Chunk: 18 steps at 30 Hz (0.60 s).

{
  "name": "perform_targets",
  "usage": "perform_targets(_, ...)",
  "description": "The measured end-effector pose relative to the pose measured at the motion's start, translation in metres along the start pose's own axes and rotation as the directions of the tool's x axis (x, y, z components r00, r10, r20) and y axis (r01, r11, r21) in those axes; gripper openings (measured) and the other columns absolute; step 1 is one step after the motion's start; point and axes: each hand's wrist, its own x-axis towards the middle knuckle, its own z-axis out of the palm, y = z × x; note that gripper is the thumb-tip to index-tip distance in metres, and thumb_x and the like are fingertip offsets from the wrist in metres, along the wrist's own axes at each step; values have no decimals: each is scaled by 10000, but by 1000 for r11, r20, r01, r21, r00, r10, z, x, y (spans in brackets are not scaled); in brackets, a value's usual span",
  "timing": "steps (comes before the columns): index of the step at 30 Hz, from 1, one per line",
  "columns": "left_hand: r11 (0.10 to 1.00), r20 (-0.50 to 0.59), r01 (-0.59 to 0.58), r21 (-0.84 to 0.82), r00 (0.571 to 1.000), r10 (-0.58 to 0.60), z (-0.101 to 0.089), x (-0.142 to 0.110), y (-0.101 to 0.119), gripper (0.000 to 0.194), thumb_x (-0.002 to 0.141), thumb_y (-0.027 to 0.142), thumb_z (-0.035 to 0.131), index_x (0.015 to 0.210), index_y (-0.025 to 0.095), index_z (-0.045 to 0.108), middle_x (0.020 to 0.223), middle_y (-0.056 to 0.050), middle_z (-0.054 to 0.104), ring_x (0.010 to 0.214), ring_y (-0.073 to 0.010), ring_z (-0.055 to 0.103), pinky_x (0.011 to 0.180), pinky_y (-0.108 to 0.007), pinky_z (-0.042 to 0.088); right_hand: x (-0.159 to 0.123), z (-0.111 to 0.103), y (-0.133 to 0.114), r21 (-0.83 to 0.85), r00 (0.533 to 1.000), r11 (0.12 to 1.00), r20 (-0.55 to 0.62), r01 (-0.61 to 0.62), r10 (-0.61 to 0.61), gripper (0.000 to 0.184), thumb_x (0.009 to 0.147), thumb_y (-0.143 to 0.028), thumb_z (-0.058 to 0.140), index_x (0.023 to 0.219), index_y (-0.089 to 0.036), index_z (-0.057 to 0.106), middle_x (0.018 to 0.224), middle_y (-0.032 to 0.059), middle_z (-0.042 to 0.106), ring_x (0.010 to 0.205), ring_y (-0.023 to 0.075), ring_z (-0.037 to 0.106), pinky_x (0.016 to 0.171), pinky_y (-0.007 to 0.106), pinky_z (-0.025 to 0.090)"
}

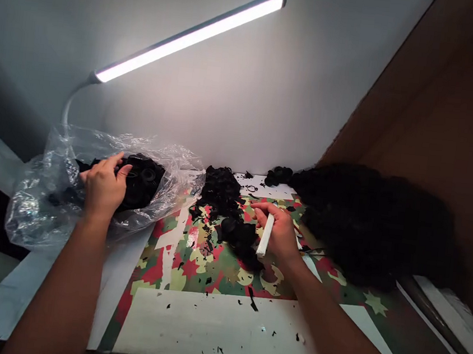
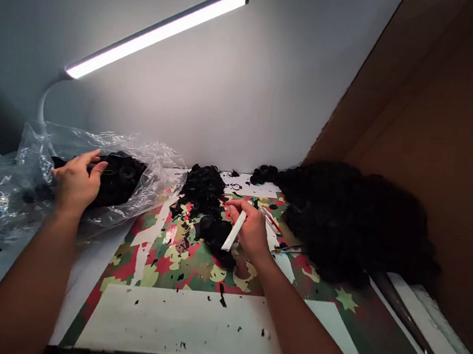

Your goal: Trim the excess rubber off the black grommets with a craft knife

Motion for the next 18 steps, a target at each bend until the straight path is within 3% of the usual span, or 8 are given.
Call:
perform_targets(4, 996, -63, -77, 41, 995, 79, -11, 3, 22, 293, 988, 316, 514, 1160, 150, 684, 1045, -49, 696, 1041, -274, 621, 1052, -536, 322, 3, -4, 5, -163, 987, 985, 157, 53, -27, 256, 890, -410, 608, 942, -194, 736, 806, 30, 698, 689, 172, 597, 663, 298, 453)
perform_targets(7, 989, -30, -136, -64, 991, 134, -5, -14, 65, 253, 978, 334, 531, 1063, 177, 710, 1029, -49, 700, 992, -244, 625, 991, -432, 392, 3, 2, 11, -292, 963, 938, 244, 185, -114, 249, 810, -394, 742, 987, -219, 729, 927, 49, 716, 873, 222, 622, 793, 347, 469)
perform_targets(9, 949, 115, -144, -280, 977, 182, 7, -39, 103, 212, 970, 300, 534, 963, 178, 707, 940, -59, 695, 915, -230, 628, 866, -364, 449, 2, 7, 16, -360, 946, 895, 277, 262, -166, 311, 747, -376, 814, 1007, -231, 724, 969, 61, 715, 971, 253, 601, 855, 384, 462)
perform_targets(10, 914, 257, -136, -383, 934, 247, 15, -55, 121, 199, 962, 292, 545, 890, 183, 695, 867, -49, 684, 851, -222, 628, 792, -341, 462, 1, 9, 18, -383, 942, 879, 282, 285, -183, 313, 737, -368, 826, 999, -233, 723, 968, 63, 715, 996, 261, 591, 870, 394, 458)
perform_targets(12, 866, 492, -56, -497, 804, 334, 31, -88, 152, 137, 893, 322, 654, 843, 195, 671, 864, -42, 676, 826, -223, 629, 729, -325, 461, 0, 13, 21, -396, 942, 871, 280, 290, -186, 240, 771, -361, 798, 956, -228, 720, 939, 57, 716, 991, 255, 589, 868, 388, 457)
perform_targets(14, 848, 592, 68, -525, 746, 307, 45, -114, 171, 168, 814, 320, 745, 804, 192, 637, 831, -30, 655, 788, -217, 619, 681, -310, 455, -2, 14, 20, -364, 946, 897, 288, 252, -149, 181, 828, -376, 733, 912, -216, 716, 891, 47, 712, 914, 231, 603, 817, 358, 464)
perform_targets(18, 751, 624, 295, -591, 757, 193, 56, -132, 180, 216, 743, 269, 802, 838, 194, 623, 825, -9, 651, 771, -196, 606, 693, -307, 467, -3, 10, 12, -207, 941, 969, 334, 135, -60, 298, 906, -473, 597, 838, -200, 696, 740, 8, 658, 690, 167, 572, 649, 287, 444)
